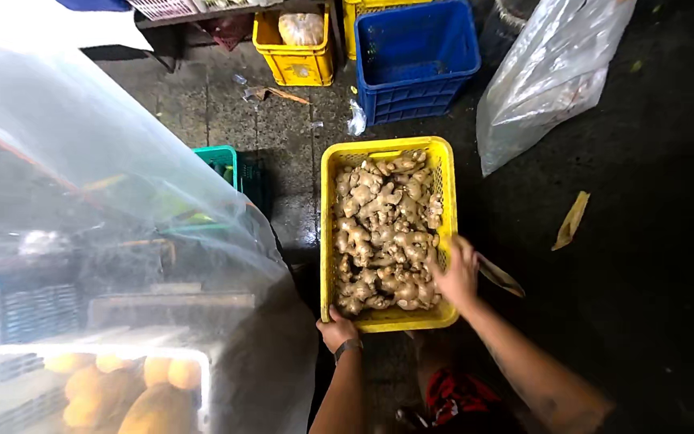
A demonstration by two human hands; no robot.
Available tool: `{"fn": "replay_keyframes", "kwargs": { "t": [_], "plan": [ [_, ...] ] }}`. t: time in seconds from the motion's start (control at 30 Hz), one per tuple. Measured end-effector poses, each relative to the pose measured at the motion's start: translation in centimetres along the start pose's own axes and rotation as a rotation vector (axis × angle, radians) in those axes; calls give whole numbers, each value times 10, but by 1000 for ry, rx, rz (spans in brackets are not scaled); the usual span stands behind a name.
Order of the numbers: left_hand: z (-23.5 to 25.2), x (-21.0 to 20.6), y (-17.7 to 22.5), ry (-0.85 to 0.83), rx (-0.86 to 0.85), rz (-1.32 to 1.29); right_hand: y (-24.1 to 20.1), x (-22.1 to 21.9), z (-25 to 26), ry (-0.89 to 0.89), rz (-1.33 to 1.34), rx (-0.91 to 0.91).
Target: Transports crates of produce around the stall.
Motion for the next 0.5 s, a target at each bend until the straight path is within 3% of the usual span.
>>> {"fn": "replay_keyframes", "kwargs": {
  "t": [0.1,0.2,0.37,0.43,0.5],
  "plan": [
    [2,-2,6,28,-12,-5,31,-9,51,-42,159,-316],
    [5,-1,0,17,-4,18,34,-25,55,-155,25,-378],
    [11,-1,4,-26,-37,-17,20,-12,66,-385,-11,-501],
    [9,2,3,-62,-15,-22,6,1,70,-295,-82,-490],
    [6,7,3,-86,-22,-85,-26,22,88,-68,-159,-317]
  ]
}}
Point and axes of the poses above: each hand's wrist, its own z-axis towards the middle knuckle, its own x-axis out of the back of the hand, y = z × x, the point moved 4 cm from there along z, towards the middle knuckle, and after that the axes turned 11 degrees about x, right-handed, at the moved point
